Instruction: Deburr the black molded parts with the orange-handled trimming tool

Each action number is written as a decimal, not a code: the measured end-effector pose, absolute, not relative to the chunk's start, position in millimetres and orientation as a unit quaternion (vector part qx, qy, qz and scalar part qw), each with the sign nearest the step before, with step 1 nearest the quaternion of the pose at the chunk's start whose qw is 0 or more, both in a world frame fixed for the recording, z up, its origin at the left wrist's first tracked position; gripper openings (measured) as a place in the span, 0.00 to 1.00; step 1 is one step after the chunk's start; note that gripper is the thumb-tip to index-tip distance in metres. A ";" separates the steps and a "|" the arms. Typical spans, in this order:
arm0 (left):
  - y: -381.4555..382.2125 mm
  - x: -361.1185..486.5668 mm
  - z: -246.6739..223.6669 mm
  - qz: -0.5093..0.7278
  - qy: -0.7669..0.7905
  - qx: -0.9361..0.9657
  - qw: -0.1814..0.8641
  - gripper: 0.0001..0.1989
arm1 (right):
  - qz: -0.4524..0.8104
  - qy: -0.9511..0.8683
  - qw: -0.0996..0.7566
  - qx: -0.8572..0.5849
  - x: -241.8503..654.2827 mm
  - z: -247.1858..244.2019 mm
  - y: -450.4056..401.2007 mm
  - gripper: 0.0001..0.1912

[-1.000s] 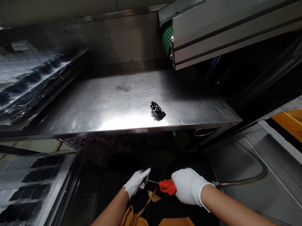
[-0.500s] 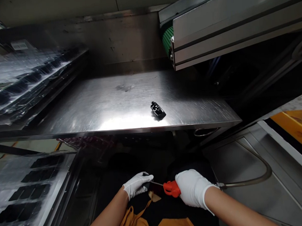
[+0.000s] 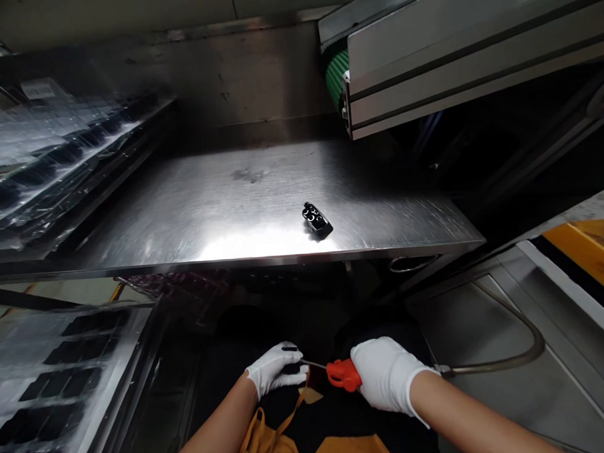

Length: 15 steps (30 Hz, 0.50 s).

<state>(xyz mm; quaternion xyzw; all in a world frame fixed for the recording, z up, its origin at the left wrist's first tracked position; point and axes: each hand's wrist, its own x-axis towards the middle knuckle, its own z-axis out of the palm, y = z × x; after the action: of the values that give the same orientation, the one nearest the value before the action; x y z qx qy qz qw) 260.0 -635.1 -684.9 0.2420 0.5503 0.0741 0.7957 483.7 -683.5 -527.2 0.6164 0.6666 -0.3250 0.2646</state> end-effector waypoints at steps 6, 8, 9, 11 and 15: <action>-638.7 269.0 -689.3 0.100 0.578 0.349 0.731 0.22 | -0.341 0.668 0.230 0.620 487.0 -528.4 -684.5 0.10; -638.9 269.8 -688.4 0.106 0.580 0.375 0.715 0.24 | -0.338 0.666 0.234 0.622 487.1 -529.3 -684.4 0.10; -638.8 270.0 -687.2 0.109 0.580 0.386 0.709 0.24 | -0.339 0.664 0.234 0.623 487.0 -529.6 -684.1 0.10; -638.7 270.3 -684.3 0.117 0.579 0.403 0.699 0.23 | -0.340 0.662 0.229 0.628 486.6 -530.1 -683.2 0.10; -638.8 272.2 -681.0 0.132 0.580 0.427 0.681 0.19 | -0.330 0.665 0.230 0.630 485.7 -529.7 -681.3 0.10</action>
<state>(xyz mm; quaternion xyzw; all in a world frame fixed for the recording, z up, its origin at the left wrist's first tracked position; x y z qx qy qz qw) 272.2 -638.8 -681.0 0.4272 0.5797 0.1315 0.6813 485.7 -681.3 -529.7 0.6298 0.6648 -0.3295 0.2299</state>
